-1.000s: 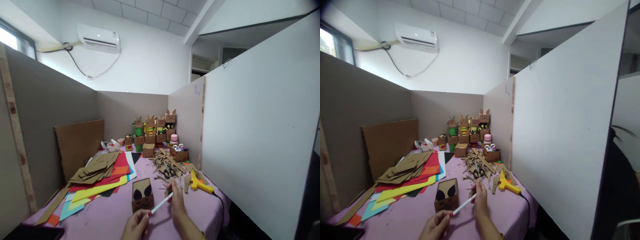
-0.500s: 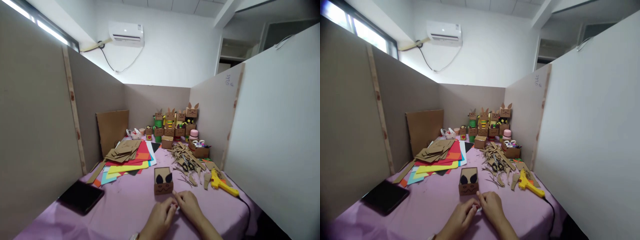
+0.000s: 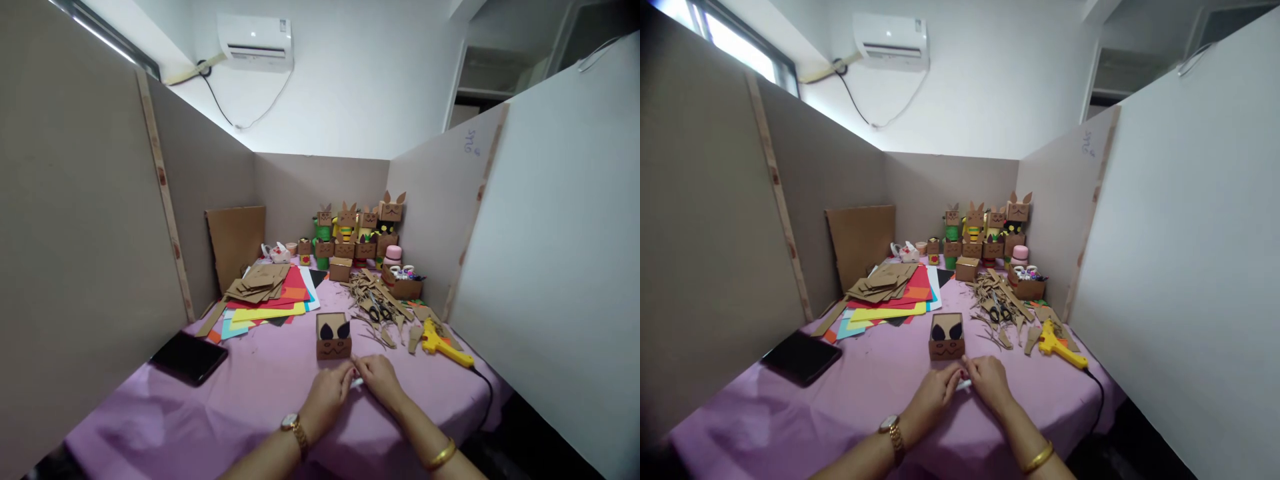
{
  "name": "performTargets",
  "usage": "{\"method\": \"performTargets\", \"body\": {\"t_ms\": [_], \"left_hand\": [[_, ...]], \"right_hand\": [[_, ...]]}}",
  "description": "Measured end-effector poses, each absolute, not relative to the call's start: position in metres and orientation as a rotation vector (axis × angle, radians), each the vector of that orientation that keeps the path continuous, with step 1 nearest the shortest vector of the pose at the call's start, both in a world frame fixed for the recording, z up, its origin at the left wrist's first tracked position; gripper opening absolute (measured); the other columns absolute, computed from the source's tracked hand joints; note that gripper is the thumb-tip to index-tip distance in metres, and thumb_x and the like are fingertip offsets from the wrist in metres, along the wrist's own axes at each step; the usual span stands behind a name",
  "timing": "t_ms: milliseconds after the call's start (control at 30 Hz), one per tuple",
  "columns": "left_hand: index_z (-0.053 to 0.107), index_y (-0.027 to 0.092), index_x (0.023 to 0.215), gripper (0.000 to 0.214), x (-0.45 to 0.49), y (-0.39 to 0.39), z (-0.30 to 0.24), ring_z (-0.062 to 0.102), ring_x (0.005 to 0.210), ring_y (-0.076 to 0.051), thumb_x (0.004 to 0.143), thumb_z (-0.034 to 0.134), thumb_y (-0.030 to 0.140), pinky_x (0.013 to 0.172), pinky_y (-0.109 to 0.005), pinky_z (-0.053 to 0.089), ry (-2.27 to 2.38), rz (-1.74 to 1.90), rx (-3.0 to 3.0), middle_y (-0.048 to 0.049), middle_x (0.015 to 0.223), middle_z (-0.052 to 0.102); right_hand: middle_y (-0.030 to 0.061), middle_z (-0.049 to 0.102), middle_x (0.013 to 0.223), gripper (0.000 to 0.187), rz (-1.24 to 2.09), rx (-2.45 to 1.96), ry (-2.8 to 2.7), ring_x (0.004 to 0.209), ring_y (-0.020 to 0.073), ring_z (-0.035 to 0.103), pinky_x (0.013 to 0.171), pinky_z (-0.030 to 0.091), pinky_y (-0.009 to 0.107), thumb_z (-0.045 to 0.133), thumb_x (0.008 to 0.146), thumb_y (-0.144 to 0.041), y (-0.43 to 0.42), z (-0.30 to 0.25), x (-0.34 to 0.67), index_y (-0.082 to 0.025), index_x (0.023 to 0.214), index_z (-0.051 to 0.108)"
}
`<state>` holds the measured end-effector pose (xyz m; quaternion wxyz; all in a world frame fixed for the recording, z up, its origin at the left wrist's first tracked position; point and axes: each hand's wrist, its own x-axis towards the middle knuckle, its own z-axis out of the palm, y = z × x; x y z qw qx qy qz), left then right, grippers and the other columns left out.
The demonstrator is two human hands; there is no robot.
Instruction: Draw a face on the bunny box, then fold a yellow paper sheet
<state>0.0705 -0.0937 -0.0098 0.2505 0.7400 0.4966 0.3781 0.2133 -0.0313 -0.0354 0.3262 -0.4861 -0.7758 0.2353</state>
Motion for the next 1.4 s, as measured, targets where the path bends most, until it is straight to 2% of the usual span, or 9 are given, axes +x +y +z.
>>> {"method": "performTargets", "body": {"t_ms": [133,267,400,533,700,800,900,1033,1400], "left_hand": [[0.059,0.017,0.086,0.027,0.068,-0.093,-0.007,0.059,0.070,-0.016,0.090,0.044,0.040,0.069,-0.031,0.045,1.389,1.254,1.844,-0.0006,0.074,0.062],[0.049,0.019,0.101,0.035,0.057,-0.091,-0.008,0.055,0.064,-0.016,0.091,0.031,0.047,0.060,-0.027,0.044,1.483,1.551,1.553,0.0005,0.071,0.055],[0.041,0.019,0.112,0.045,0.032,-0.074,-0.006,0.051,0.059,-0.015,0.086,0.033,0.055,0.050,-0.024,0.043,1.564,1.725,1.267,0.0014,0.074,0.050],[0.038,0.020,0.116,0.053,0.007,-0.041,0.005,0.056,0.068,-0.017,0.080,0.042,0.059,0.048,-0.024,0.044,1.530,1.723,1.207,-0.0040,0.090,0.052],[0.043,0.019,0.116,0.073,-0.011,-0.004,0.008,0.052,0.108,-0.030,0.059,0.066,0.059,0.076,-0.038,0.050,1.346,1.571,1.372,-0.0163,0.120,0.051],[0.041,0.016,0.120,0.080,-0.015,0.009,-0.001,0.050,0.114,-0.032,0.060,0.065,0.064,0.091,-0.043,0.044,1.268,1.501,1.402,-0.0192,0.122,0.052],[0.036,0.015,0.125,0.086,-0.016,0.016,-0.012,0.047,0.119,-0.032,0.064,0.053,0.073,0.097,-0.044,0.040,1.243,1.463,1.361,-0.0199,0.124,0.050],[0.042,0.018,0.124,0.080,-0.013,0.017,-0.022,0.043,0.124,-0.033,0.068,0.046,0.075,0.103,-0.046,0.034,1.260,1.446,1.298,-0.0149,0.122,0.054],[0.049,0.023,0.123,0.067,-0.017,0.006,-0.025,0.035,0.131,-0.030,0.073,0.050,0.067,0.108,-0.045,0.029,1.242,1.333,1.281,-0.0087,0.132,0.052]], "right_hand": [[-0.0096,0.038,0.044,0.048,0.692,-1.189,-1.873,0.042,0.0081,0.041,0.049,0.036,0.024,0.049,0.086,-0.049,-0.032,-0.038,0.212,-0.018,0.050,0.044],[-0.0074,0.032,0.042,0.054,0.786,-1.139,-1.578,0.043,0.0101,0.035,0.046,0.028,0.025,0.044,0.081,-0.061,-0.027,-0.037,0.217,-0.022,0.045,0.036],[-0.0066,0.035,0.048,0.053,0.897,-1.150,-1.263,0.042,0.0106,0.032,0.040,0.024,0.024,0.032,0.080,-0.070,-0.019,-0.035,0.225,-0.021,0.065,0.048],[-0.0105,0.031,0.048,0.055,0.954,-1.140,-1.146,0.036,0.0071,0.024,0.035,0.019,0.020,0.043,0.068,-0.076,-0.015,-0.035,0.225,-0.022,0.074,0.048],[-0.0110,0.032,0.044,0.057,0.821,-1.188,-1.169,0.035,0.0076,0.029,0.034,0.022,0.021,0.044,0.072,-0.072,0.005,-0.026,0.243,-0.017,0.082,0.057],[-0.0081,0.045,0.052,0.039,0.614,-1.299,-1.174,0.041,0.0075,0.042,0.042,0.035,0.021,0.046,0.086,-0.053,0.038,-0.003,0.282,-0.015,0.083,0.058],[0.0004,0.062,0.083,0.026,0.411,-1.431,-1.206,0.065,0.0117,0.059,0.059,0.050,0.028,0.050,0.090,-0.038,0.077,0.033,0.326,-0.014,0.096,0.059],[0.0051,0.062,0.103,0.023,0.148,-1.640,-1.274,0.088,0.0178,0.061,0.076,0.051,0.038,0.054,0.088,-0.031,0.123,0.081,0.365,-0.016,0.105,0.058],[0.0058,0.061,0.107,0.024,0.023,-1.944,-1.406,0.088,0.0179,0.062,0.075,0.052,0.038,0.055,0.088,-0.030,0.207,0.093,0.373,-0.016,0.108,0.057]]}}
